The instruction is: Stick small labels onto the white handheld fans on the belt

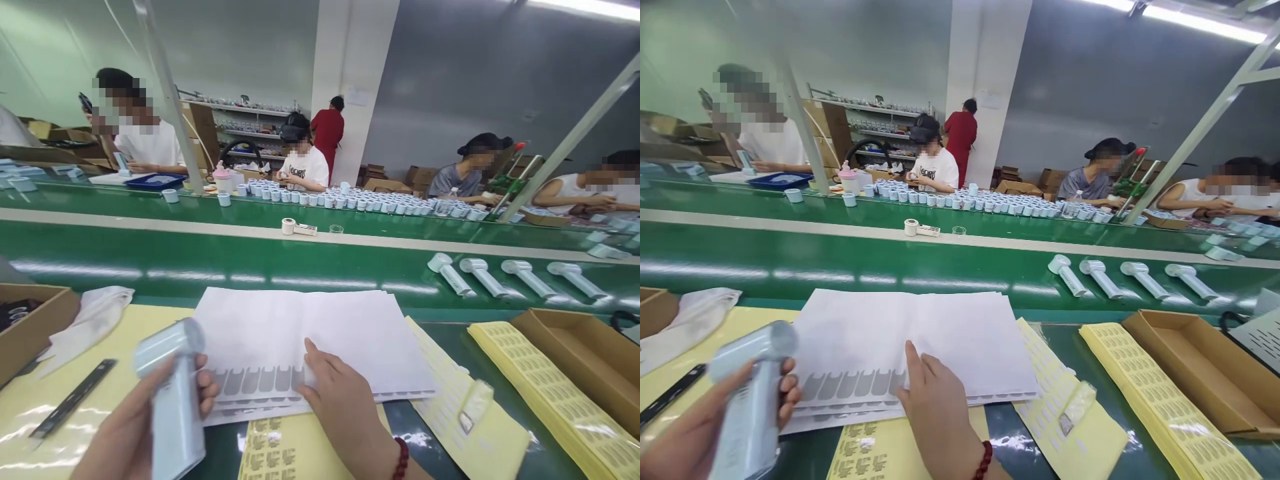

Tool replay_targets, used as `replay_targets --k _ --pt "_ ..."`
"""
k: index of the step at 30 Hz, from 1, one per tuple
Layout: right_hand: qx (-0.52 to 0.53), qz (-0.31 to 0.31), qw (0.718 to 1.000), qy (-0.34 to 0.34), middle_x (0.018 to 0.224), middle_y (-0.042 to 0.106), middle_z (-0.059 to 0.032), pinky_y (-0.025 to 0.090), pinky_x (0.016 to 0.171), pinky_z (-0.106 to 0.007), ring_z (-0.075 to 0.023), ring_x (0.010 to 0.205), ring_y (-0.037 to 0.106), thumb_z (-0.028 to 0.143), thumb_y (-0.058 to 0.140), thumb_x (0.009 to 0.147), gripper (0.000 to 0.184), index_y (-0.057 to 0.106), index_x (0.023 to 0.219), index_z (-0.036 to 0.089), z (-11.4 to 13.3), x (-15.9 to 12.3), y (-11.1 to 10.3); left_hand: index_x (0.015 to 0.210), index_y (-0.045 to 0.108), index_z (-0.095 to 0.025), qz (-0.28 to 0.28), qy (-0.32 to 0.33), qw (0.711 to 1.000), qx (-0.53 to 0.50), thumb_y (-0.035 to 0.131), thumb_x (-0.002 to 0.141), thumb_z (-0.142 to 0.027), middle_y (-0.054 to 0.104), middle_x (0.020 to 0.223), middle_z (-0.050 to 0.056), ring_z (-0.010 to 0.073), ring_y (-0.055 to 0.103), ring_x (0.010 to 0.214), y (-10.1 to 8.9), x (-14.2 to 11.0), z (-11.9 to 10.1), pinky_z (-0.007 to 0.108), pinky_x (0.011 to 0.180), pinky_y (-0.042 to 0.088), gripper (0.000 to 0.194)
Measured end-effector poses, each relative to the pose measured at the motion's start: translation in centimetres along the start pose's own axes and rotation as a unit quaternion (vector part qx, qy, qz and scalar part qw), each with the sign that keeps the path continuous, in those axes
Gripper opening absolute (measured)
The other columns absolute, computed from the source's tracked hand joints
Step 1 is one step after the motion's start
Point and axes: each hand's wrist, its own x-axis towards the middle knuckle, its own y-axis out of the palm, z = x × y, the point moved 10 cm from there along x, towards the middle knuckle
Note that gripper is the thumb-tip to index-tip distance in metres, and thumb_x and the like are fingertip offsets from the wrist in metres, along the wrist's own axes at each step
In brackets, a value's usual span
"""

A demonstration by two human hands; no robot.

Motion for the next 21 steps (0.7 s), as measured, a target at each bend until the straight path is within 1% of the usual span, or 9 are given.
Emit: replay_targets --k 1,2,5,7,10,14,16,19,21 --pt "-0.009 -0.015 1.0 -0.005 0.111 0.075 -0.0145 0.063 0.08 -0.039 -0.0305 0.101 0.071 0.005 0.069 0.083 0.058 0.055 0.139 0.01 0.1 -0.1 0.3 0.095 0.068 -0.007 0.002 0.001 1.0 -0.017 0.049 0.085 -0.012 0.067 0.069 0.012 0.0222 0.068 0.057 1.0 -0.5 0.5 0.035 0.051 0.061 0.022" --pt "-0.012 -0.024 1.0 -0.01 0.109 0.075 -0.0146 0.064 0.078 -0.039 -0.0304 0.099 0.072 0.004 0.067 0.084 0.054 0.057 0.137 0.01 0.1 -0.2 0.5 0.095 0.069 -0.006 0.021 -0.007 0.999 -0.028 0.049 0.084 -0.014 0.066 0.07 0.013 0.0223 0.067 0.059 2.2 -1.0 1.1 0.035 0.053 0.062 0.024" --pt "-0.003 -0.029 1.0 -0.01 0.104 0.076 -0.0123 0.064 0.073 -0.041 -0.0299 0.094 0.072 0.003 0.061 0.086 0.048 0.059 0.133 0.011 0.2 -0.3 0.4 0.1 0.069 -0.003 0.1 -0.034 0.993 -0.06 0.052 0.08 -0.017 0.069 0.081 0.017 0.0273 0.07 0.072 5.3 -1.4 2.5 0.04 0.067 0.063 0.03" --pt "0.005 -0.028 1.0 -0.001 0.103 0.075 -0.0095 0.064 0.072 -0.04 -0.0286 0.093 0.072 0.002 0.061 0.085 0.047 0.06 0.131 0.013 0.2 -0.3 0.0 0.104 0.07 -0.002 0.147 -0.057 0.985 -0.071 0.054 0.077 -0.017 0.07 0.086 0.018 0.0303 0.071 0.081 6.4 -1.4 3.2 0.044 0.077 0.062 0.035" --pt "0.014 -0.03 0.999 0.012 0.106 0.074 -0.0079 0.065 0.072 -0.037 -0.0267 0.096 0.071 0.004 0.061 0.084 0.05 0.057 0.132 0.016 0.0 -0.2 -0.3 0.107 0.07 -0.001 0.183 -0.065 0.979 -0.062 0.056 0.076 -0.012 0.073 0.093 0.019 0.0337 0.072 0.09 7.0 -1.3 3.7 0.047 0.087 0.06 0.036" --pt "0.005 -0.059 0.998 0.01 0.114 0.072 -0.0126 0.064 0.07 -0.039 -0.03 0.105 0.069 0.005 0.055 0.086 0.057 0.048 0.141 0.014 -0.1 -0.7 0.4 0.11 0.07 -0.003 0.174 -0.046 0.983 -0.026 0.056 0.083 -0.009 0.073 0.111 0.021 0.0361 0.07 0.104 7.4 -1.5 3.8 0.049 0.092 0.059 0.031" --pt "0.03 -0.07 0.997 0.007 0.112 0.073 -0.0126 0.063 0.067 -0.039 -0.0299 0.102 0.07 0.006 0.051 0.087 0.055 0.047 0.141 0.015 -0.2 -0.9 0.8 0.109 0.071 -0.004 0.156 -0.02 0.987 0.016 0.056 0.087 -0.01 0.072 0.116 0.022 0.0348 0.069 0.108 7.6 -1.5 3.7 0.046 0.091 0.06 0.027" --pt "0.145 -0.069 0.986 0.048 0.103 0.073 -0.0076 0.061 0.075 -0.043 -0.0289 0.097 0.07 0.009 0.047 0.086 0.05 0.051 0.135 0.021 -1.2 -1.1 1.1 0.105 0.072 -0.004 0.132 0.004 0.989 0.069 0.059 0.089 -0.011 0.074 0.109 0.022 0.0292 0.074 0.095 8.1 -1.0 3.9 0.037 0.082 0.063 0.021" --pt "0.269 -0.063 0.957 0.091 0.099 0.071 -0.0043 0.055 0.091 -0.049 -0.0286 0.099 0.069 0.012 0.05 0.082 0.049 0.051 0.13 0.024 -2.2 -1.0 1.2 0.099 0.073 -0.004 0.116 0.003 0.99 0.08 0.061 0.089 -0.011 0.076 0.095 0.02 0.0246 0.075 0.08 8.2 -0.4 4.5 0.033 0.074 0.064 0.017"
